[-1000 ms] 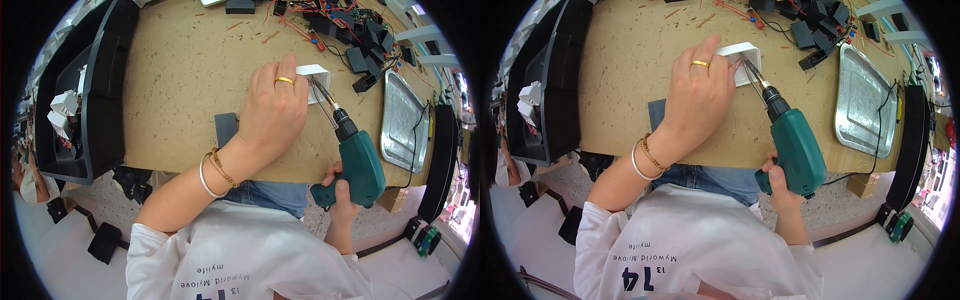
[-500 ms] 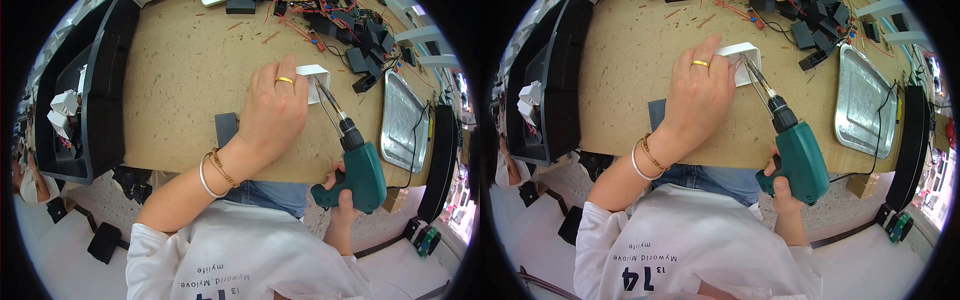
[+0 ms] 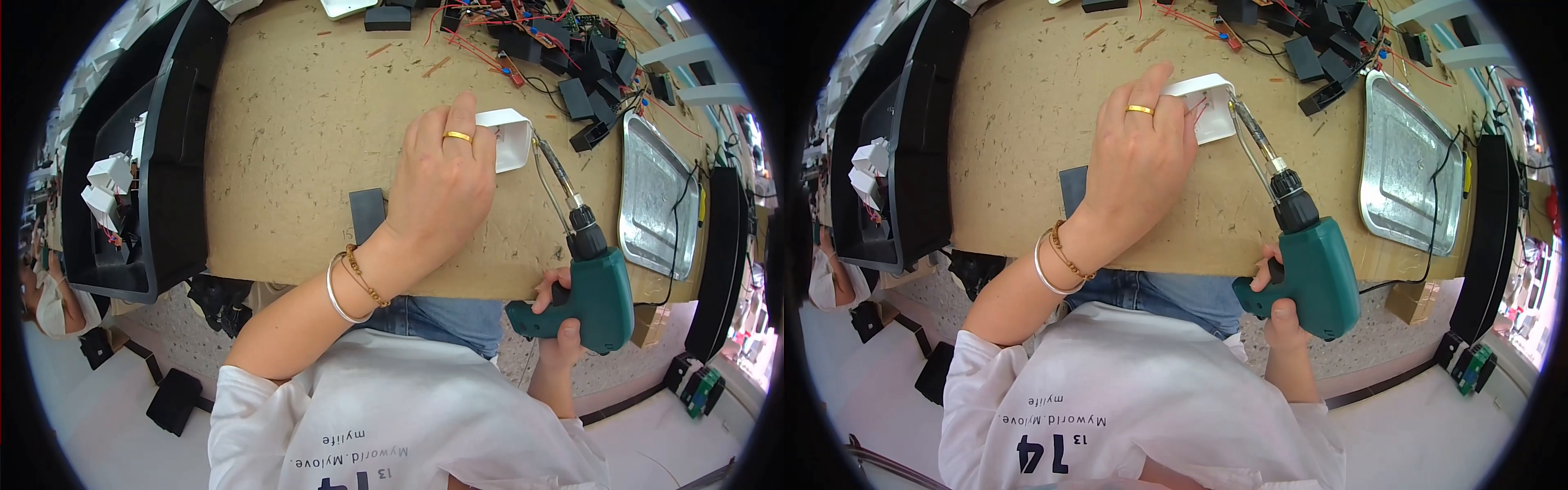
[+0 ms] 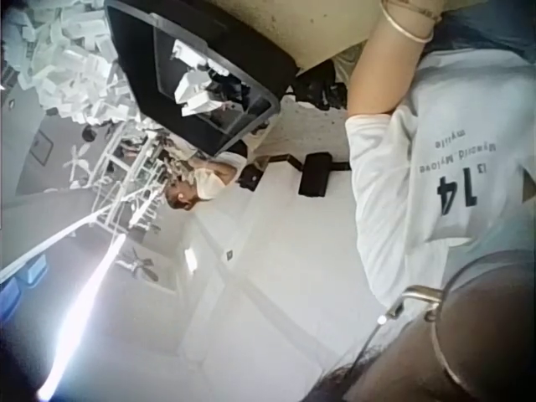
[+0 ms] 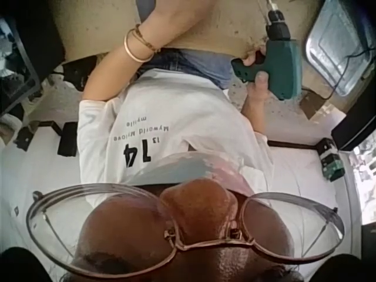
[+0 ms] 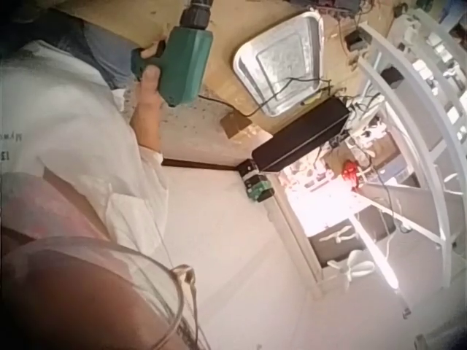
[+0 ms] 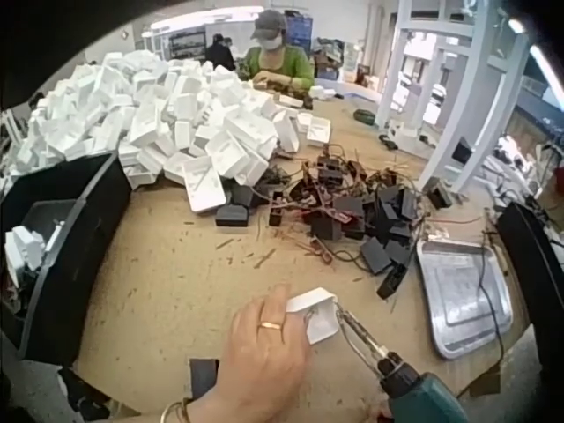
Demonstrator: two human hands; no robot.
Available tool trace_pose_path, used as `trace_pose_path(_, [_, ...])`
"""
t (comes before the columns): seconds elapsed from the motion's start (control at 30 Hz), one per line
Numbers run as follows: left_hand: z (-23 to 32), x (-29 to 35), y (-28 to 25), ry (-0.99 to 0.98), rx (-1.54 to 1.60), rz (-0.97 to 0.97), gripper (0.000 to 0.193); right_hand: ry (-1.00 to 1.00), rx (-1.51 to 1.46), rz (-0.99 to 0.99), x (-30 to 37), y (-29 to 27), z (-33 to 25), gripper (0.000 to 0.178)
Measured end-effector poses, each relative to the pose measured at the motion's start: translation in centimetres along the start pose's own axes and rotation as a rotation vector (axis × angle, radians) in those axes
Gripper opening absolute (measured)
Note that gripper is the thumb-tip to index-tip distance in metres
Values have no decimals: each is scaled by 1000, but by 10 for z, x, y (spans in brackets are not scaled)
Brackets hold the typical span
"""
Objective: The worker is assembling electronic components by placing them into plastic housings and using a soldering tool to melt the plastic secure.
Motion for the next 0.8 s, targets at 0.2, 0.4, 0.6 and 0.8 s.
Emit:
trace_pose_path(0.2, [1,0,1,-1,-6,-7,14,0,3,4,0,0,0,63])
trace_pose_path(0.4, [1,0,0,2,-13,-15,14,15,-3,-1,1,0,0,64])
trace_pose_path(0.6, [1,-1,0,23,-40,4,12,14,67,-22,-1,2,-2,61])
trace_pose_path(0.8, [0,0,2,42,-70,15,12,38,100,-19,-3,9,-5,57])
Point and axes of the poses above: each hand's wrist, its own x-axis away from the middle knuckle, its own y-axis out of the palm, z = x × y, the point moved 2 cm from there along -x, towards the middle knuckle, and after that the axes turned 11 degrees about z, right-handed, at the moved point
